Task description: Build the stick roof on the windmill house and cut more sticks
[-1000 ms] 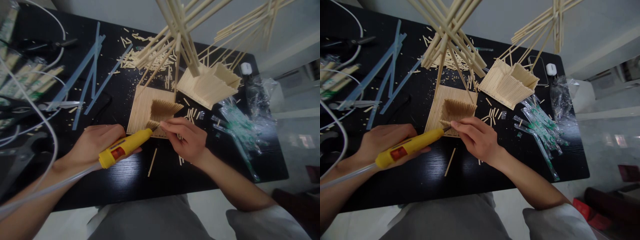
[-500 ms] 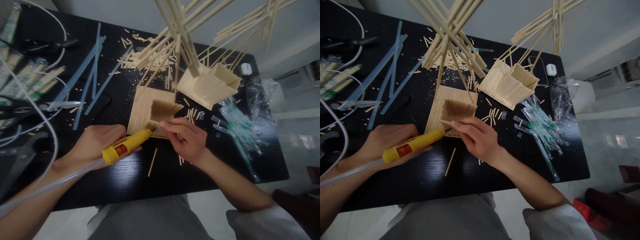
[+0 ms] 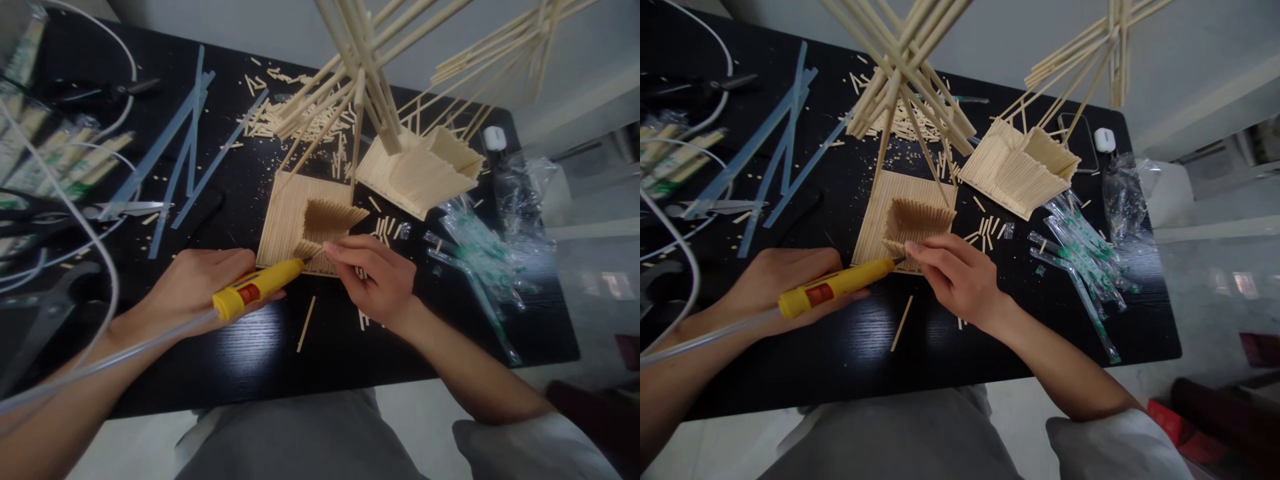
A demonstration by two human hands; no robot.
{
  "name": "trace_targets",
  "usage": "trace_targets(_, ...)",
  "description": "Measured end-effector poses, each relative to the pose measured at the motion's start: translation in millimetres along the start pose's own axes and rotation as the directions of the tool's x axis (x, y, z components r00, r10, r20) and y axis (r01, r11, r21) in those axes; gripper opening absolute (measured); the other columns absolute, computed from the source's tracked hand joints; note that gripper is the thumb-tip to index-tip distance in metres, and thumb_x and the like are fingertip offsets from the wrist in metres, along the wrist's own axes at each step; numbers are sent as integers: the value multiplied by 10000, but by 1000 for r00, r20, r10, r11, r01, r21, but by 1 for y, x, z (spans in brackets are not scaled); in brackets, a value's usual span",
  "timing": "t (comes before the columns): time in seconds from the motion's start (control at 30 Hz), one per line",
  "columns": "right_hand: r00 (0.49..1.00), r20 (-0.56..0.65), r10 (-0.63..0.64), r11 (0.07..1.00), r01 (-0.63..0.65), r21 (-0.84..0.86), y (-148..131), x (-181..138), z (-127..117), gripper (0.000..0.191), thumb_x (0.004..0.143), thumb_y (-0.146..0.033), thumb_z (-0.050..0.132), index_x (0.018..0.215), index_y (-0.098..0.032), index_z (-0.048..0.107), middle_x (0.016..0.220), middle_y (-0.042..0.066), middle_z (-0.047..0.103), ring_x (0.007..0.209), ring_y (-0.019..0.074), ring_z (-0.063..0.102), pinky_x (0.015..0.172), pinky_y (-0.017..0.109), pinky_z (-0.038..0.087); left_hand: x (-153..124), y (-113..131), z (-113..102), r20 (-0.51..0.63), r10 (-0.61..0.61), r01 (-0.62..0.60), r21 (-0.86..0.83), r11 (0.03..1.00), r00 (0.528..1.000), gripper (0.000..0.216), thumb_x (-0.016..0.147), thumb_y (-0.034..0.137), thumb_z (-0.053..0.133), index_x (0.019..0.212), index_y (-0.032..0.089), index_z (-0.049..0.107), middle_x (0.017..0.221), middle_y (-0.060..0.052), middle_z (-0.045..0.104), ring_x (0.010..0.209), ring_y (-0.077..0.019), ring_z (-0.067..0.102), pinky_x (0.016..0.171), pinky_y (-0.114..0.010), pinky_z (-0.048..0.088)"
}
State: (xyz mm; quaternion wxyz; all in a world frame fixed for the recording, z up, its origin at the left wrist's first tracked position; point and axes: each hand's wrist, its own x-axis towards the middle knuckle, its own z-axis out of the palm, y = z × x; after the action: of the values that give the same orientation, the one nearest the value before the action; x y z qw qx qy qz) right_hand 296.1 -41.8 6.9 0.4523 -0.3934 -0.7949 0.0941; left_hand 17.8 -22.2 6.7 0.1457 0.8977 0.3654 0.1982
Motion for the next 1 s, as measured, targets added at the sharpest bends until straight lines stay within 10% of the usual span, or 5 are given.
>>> trace_targets(1.0, 999, 40, -30, 999, 31, -15, -1, 7, 1, 338, 930, -70, 734, 1223, -235, 705, 1045, 40, 811, 938, 173, 791, 878, 314, 670, 0, -7, 2, 65, 103, -95, -115, 989, 993, 310, 976, 486, 684, 890, 211, 569, 744, 54, 570, 581, -92, 535, 526, -263, 321)
